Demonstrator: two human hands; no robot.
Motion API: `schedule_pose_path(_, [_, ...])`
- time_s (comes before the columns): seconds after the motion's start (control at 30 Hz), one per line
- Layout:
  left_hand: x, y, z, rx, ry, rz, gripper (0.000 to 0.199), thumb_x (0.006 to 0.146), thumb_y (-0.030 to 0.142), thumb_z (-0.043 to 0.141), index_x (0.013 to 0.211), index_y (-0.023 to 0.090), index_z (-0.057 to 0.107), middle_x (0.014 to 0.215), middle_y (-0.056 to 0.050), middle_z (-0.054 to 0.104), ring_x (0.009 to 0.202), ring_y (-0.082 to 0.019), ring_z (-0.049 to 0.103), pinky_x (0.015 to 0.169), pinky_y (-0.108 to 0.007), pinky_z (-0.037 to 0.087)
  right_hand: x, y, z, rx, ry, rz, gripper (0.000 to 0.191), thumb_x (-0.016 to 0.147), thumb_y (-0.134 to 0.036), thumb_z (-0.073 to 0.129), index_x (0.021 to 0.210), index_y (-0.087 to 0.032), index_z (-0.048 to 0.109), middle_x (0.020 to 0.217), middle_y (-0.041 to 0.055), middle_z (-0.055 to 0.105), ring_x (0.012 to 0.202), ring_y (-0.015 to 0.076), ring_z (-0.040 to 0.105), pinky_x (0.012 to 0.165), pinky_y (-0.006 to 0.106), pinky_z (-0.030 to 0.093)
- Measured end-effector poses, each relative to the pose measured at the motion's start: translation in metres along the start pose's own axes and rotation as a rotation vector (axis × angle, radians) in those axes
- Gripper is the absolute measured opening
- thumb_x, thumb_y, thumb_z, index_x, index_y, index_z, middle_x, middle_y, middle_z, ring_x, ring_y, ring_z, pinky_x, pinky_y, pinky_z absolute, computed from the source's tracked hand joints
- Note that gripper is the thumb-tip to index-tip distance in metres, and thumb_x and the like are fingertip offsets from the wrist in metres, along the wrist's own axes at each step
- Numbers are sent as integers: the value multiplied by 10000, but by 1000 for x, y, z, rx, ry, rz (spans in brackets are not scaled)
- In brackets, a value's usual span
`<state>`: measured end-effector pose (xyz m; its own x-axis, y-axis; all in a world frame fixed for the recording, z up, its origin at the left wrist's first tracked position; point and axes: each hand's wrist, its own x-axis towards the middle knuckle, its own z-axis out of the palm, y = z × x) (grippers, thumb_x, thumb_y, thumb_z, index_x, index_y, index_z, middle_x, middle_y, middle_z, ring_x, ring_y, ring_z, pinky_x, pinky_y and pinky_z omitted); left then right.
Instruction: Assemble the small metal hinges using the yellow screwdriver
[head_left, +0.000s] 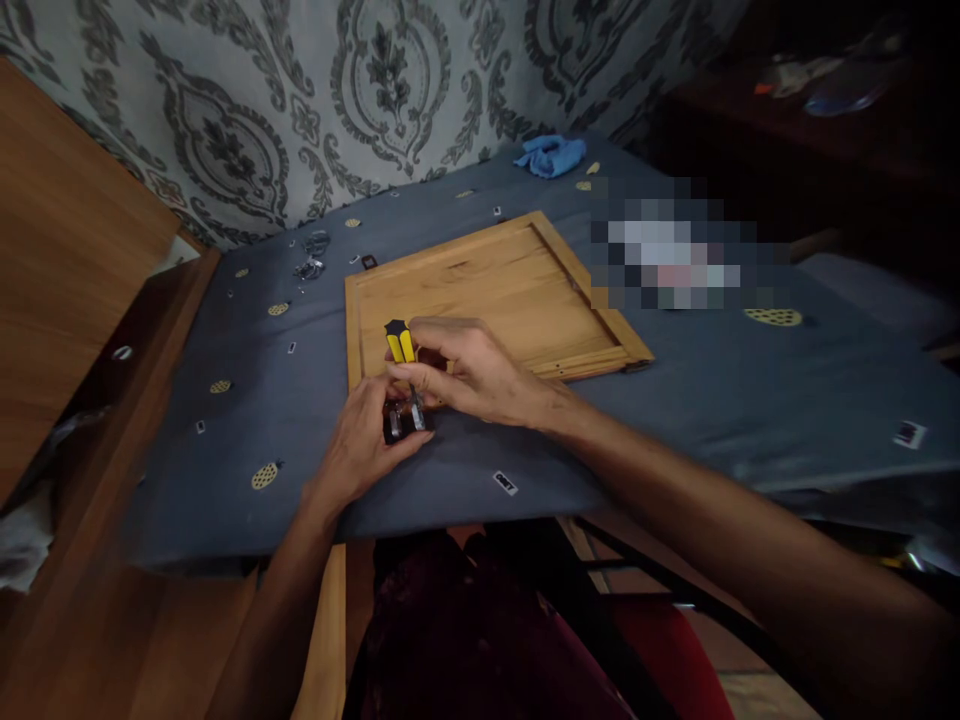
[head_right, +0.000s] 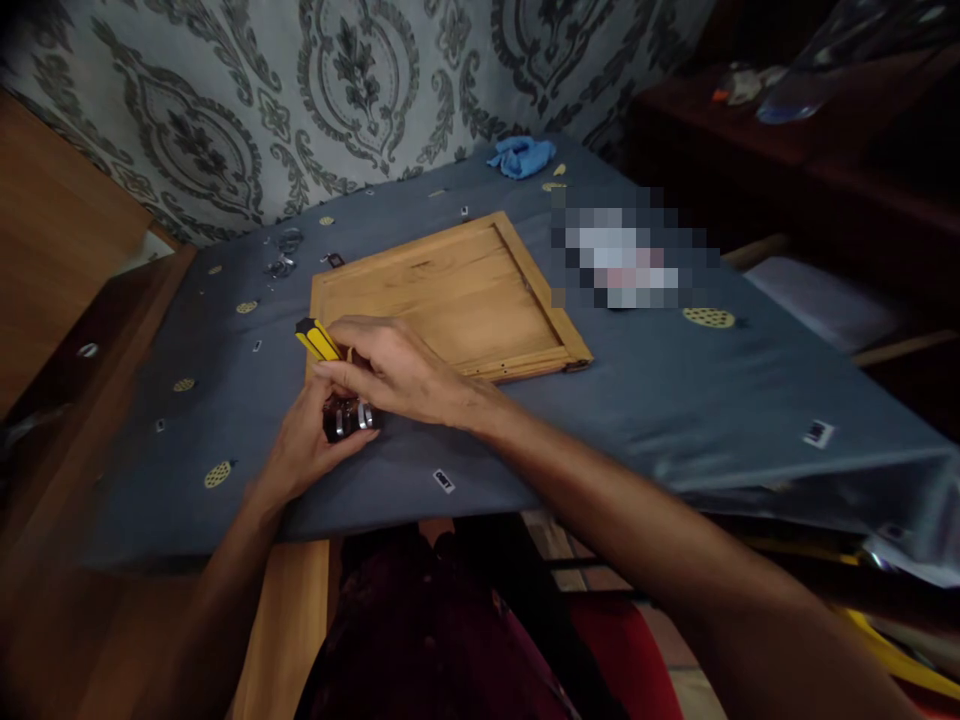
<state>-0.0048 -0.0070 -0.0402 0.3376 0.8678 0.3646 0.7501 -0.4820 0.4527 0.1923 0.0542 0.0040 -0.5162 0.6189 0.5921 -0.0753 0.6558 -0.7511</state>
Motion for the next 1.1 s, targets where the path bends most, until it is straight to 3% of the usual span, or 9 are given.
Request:
schedule_pose_path(0.07, [0, 0, 0, -1, 1, -12, 411, 856, 416, 756, 1133, 220, 524, 1016, -61, 649, 954, -277, 659, 838, -473, 575, 0, -1, 1, 79, 32, 25, 376, 1001, -466, 578, 767, -175, 541, 692, -41, 517, 611, 80, 513, 561, 221, 409])
schedule_pose_path(0.27, [-2, -1, -1, 2, -5, 1, 589, 863, 404, 762, 1336, 223, 461, 1092, -67, 678, 1076, -280, 669, 961, -478, 547, 5, -1, 0, 195, 348, 102, 400, 914, -494, 694, 730, -198, 498, 623, -68, 477, 531, 72, 526, 491, 217, 399])
schedule_pose_path(0.5, [-3, -1, 1, 6, 13, 7, 560, 883, 458, 736, 1318, 228, 469, 1083, -65, 668, 1027, -267, 670, 917, -461, 565, 3, 9, 6, 106, 251, 68, 439, 933, -535, 647, 703, -195, 493, 655, -52, 445, 595, 88, 469, 550, 249, 383])
schedule_pose_path(1.1, [-3, -4, 2, -11, 8, 2, 651, 859, 471, 758, 1378, 235, 444, 1078, -78, 662, 1005, -293, 668, 895, -506, 569, 0, 13, 7, 46, 172, 38, 430, 965, -535, 596, 726, -184, 526, 671, -39, 494, 634, 102, 472, 604, 251, 367])
